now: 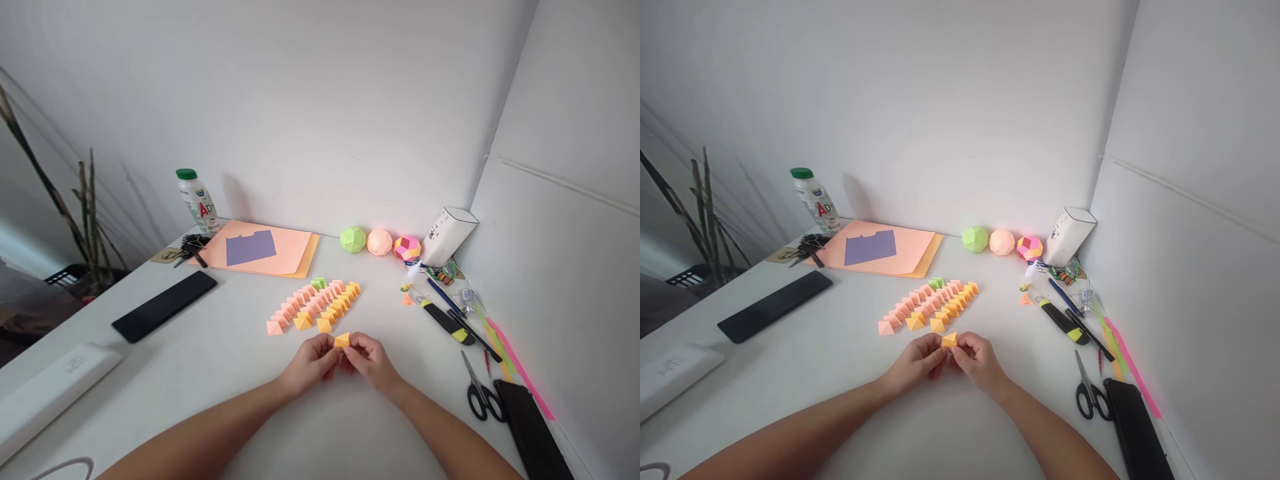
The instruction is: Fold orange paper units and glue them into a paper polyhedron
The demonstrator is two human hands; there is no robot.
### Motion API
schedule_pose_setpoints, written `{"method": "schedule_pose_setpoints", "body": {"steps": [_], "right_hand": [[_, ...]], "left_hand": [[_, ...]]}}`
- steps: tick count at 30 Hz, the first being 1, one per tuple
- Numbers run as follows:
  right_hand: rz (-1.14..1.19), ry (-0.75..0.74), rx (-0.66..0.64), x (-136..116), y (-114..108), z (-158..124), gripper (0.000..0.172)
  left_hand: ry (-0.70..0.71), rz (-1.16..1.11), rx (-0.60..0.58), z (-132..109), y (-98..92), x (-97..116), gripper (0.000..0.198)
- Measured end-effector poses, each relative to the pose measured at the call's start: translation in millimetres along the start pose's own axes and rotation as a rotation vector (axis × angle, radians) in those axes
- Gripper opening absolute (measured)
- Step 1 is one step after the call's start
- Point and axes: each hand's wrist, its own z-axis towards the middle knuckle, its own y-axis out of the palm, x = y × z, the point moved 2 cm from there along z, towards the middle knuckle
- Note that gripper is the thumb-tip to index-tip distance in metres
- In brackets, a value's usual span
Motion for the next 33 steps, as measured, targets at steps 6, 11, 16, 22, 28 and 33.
{"method": "schedule_pose_setpoints", "body": {"steps": [6, 11, 16, 22, 28, 33], "right_hand": [[-0.013, 0.038, 0.041, -2.1, -0.2, -0.5, 0.024], [0.038, 0.075, 0.058, 3.5, -2.5, 1.4, 0.024], [0.028, 0.058, 0.034, 3.7, -1.5, 0.8, 0.024], [0.011, 0.050, -0.007, 4.2, 3.1, -1.0, 0.013], [-0.040, 0.029, 0.016, 6.3, 3.2, -0.7, 0.005], [0.018, 0.058, -0.005, 2.3, -0.6, -0.3, 0.009]], "left_hand": [[0.008, 0.031, -0.004, 0.1, -0.6, -3.8, 0.017], [0.038, 0.001, -0.002, -2.6, -1.1, -0.3, 0.011], [0.023, 0.035, -0.011, -2.7, 1.1, 2.3, 0.020], [0.054, 0.081, -0.040, -0.1, 0.6, -3.5, 0.020], [0.074, 0.102, -0.040, -1.2, 0.2, -5.5, 0.021], [0.021, 0.032, -0.031, -1.6, -2.0, -3.9, 0.023]]}}
